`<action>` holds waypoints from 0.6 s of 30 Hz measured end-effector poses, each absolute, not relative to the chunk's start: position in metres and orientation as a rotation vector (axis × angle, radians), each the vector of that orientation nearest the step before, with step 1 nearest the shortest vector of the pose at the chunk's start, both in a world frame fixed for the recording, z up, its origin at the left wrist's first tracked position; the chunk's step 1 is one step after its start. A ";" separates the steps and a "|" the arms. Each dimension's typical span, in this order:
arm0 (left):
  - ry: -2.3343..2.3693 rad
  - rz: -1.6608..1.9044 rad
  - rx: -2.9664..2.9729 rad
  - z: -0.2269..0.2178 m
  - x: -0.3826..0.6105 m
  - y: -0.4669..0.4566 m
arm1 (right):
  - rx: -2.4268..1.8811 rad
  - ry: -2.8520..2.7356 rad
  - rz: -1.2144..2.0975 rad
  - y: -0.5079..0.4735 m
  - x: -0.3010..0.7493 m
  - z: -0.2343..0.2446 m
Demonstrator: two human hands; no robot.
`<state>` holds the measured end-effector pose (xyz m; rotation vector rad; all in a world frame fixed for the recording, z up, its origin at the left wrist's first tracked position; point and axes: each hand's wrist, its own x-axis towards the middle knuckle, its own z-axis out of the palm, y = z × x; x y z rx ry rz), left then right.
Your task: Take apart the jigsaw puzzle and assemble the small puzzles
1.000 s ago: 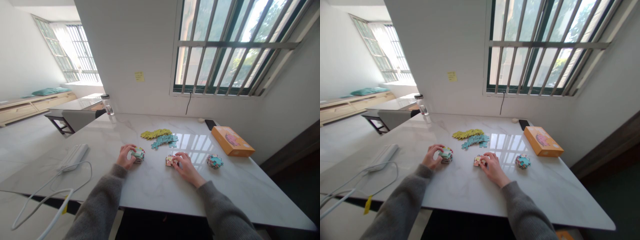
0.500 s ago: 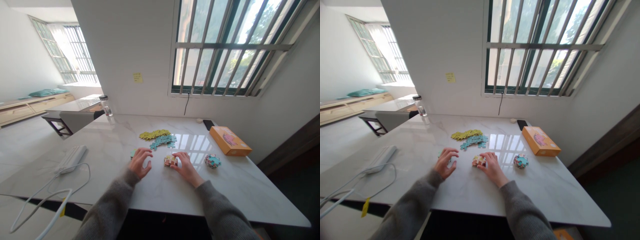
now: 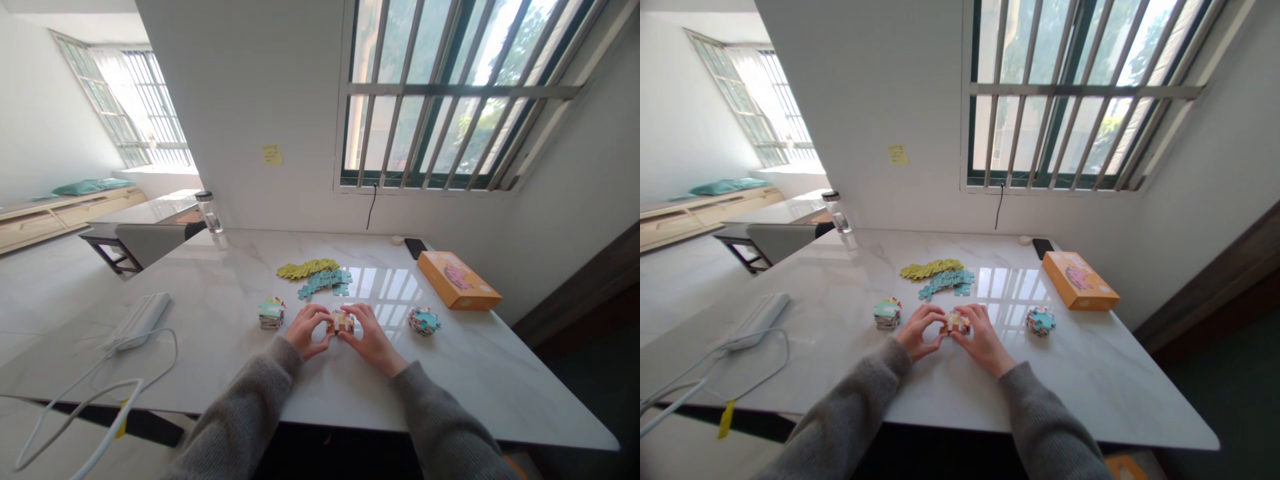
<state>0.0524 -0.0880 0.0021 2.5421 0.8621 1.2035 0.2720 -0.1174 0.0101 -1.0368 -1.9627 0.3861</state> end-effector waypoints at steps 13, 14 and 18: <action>0.828 1.218 2.624 -0.003 0.063 -0.100 | -1.072 -1.661 0.783 -0.112 0.268 0.007; 0.832 1.207 2.626 -0.002 0.063 -0.101 | -1.061 -1.685 0.796 -0.113 0.267 0.008; 0.781 1.189 2.661 0.003 0.062 -0.102 | -0.997 -1.760 0.863 -0.118 0.265 0.012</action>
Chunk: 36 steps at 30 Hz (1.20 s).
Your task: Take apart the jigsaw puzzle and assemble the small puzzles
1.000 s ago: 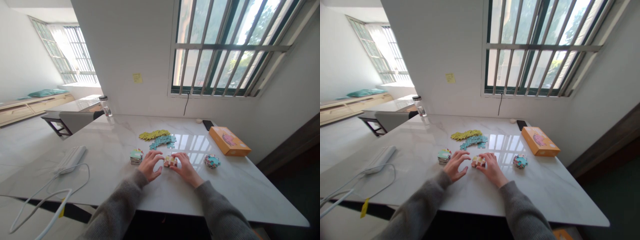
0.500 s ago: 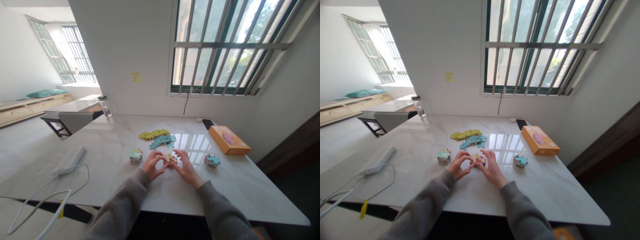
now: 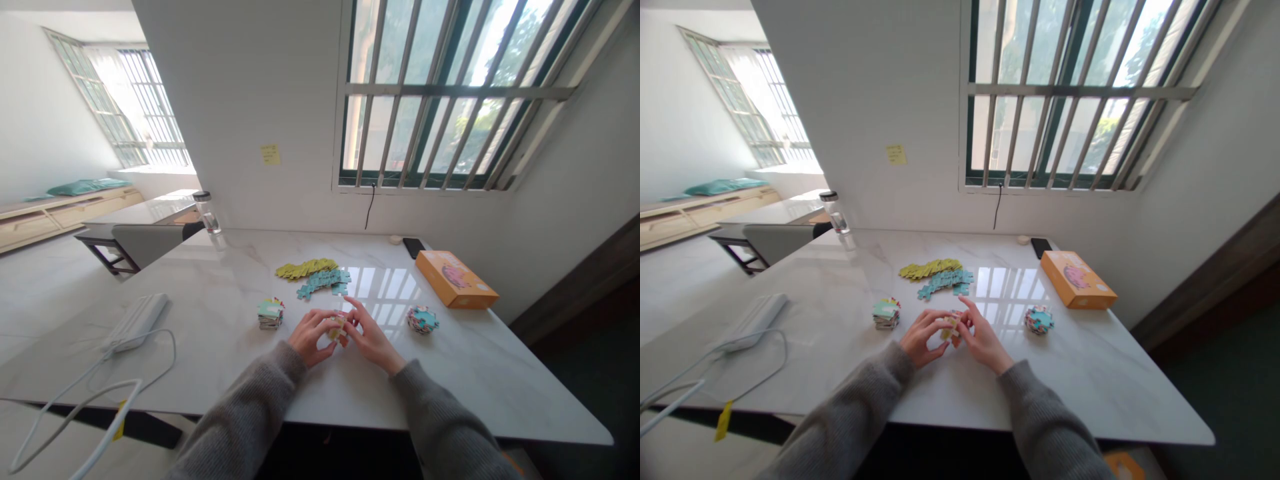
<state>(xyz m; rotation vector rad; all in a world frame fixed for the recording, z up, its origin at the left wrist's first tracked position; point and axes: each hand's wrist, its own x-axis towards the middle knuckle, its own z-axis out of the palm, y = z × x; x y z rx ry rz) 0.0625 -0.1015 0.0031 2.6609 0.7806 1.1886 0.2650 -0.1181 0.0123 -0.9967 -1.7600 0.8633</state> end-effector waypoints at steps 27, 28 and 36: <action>0.900 1.248 2.695 0.010 0.056 -0.108 | -0.986 -1.723 0.862 -0.118 0.269 0.012; 0.931 1.311 2.669 0.012 0.049 -0.106 | -0.997 -1.694 0.852 -0.118 0.270 0.013; 1.411 1.631 2.316 0.016 -0.051 -0.077 | -1.141 -1.739 0.609 -0.115 0.272 0.009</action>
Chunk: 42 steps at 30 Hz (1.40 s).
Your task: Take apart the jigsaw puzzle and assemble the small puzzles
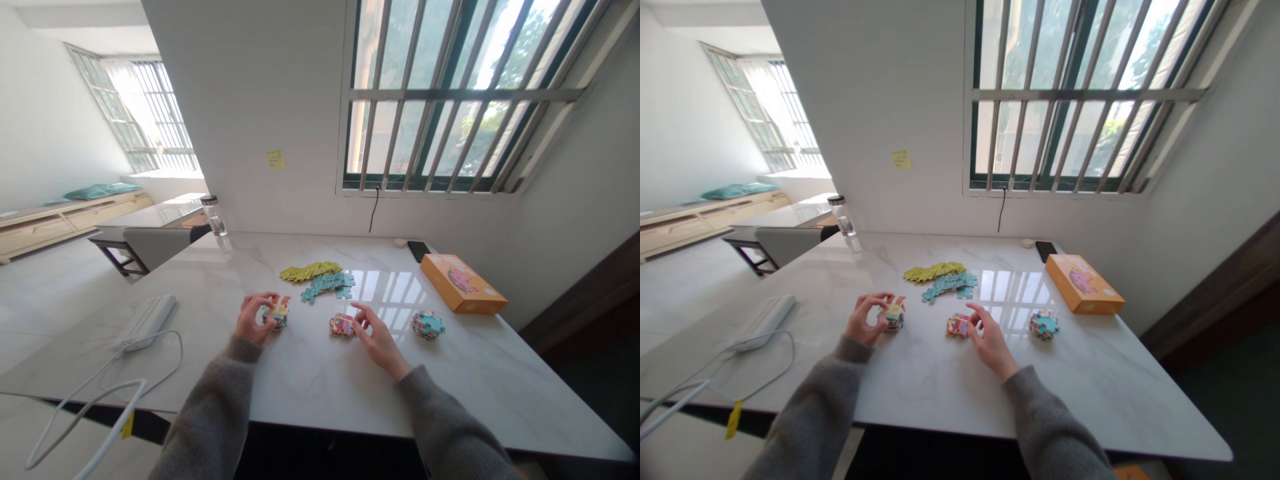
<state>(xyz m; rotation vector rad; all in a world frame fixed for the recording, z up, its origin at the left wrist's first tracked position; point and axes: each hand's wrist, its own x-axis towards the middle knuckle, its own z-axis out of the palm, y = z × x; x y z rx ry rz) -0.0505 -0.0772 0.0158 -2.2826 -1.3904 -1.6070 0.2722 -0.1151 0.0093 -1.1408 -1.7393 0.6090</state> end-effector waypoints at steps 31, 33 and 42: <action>-1.017 -1.258 -2.780 0.028 0.030 -0.106 | -1.293 -2.043 0.407 -0.111 0.274 0.001; -1.053 -1.140 -2.899 0.019 0.051 -0.099 | -1.274 -2.037 0.415 -0.111 0.275 0.001; -1.037 -1.085 -3.077 0.000 0.075 -0.074 | -1.158 -2.048 0.406 -0.116 0.275 0.004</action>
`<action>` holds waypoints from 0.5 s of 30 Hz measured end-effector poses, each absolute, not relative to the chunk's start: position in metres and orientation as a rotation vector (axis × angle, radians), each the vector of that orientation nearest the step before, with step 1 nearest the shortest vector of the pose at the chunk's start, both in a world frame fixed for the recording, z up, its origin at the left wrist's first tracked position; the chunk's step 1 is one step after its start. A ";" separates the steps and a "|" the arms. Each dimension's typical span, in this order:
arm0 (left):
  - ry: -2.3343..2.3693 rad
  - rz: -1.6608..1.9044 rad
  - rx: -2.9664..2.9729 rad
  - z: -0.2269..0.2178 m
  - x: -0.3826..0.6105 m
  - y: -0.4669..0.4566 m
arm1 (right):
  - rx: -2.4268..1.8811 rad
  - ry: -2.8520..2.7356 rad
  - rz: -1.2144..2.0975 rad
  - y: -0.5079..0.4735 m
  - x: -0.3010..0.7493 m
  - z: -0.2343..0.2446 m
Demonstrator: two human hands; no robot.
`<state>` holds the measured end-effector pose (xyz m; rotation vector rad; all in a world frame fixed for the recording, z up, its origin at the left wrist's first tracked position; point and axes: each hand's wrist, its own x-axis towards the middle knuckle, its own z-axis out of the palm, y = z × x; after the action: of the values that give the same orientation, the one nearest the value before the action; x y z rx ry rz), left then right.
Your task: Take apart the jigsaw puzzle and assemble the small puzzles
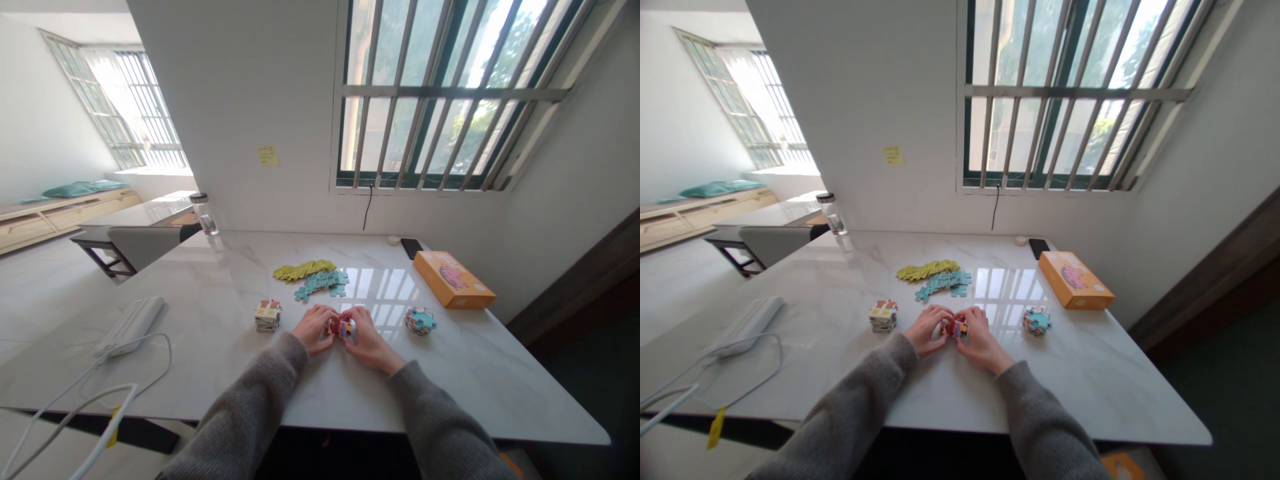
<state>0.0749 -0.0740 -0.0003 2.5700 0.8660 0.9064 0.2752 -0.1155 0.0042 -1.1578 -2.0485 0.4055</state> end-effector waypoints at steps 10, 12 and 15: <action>0.856 0.950 2.571 -0.005 0.072 -0.078 | -1.036 -2.009 0.532 -0.118 0.275 0.007; 0.890 1.024 2.541 -0.003 0.072 -0.079 | -1.025 -1.962 0.589 -0.118 0.276 0.009; 0.936 1.167 2.488 -0.001 0.074 -0.082 | -1.069 -1.825 0.721 -0.117 0.276 0.010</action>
<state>0.0738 -0.0823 -0.0011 2.4880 0.9355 1.1667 0.2762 -0.1169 0.0098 -1.0694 -1.8245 0.7210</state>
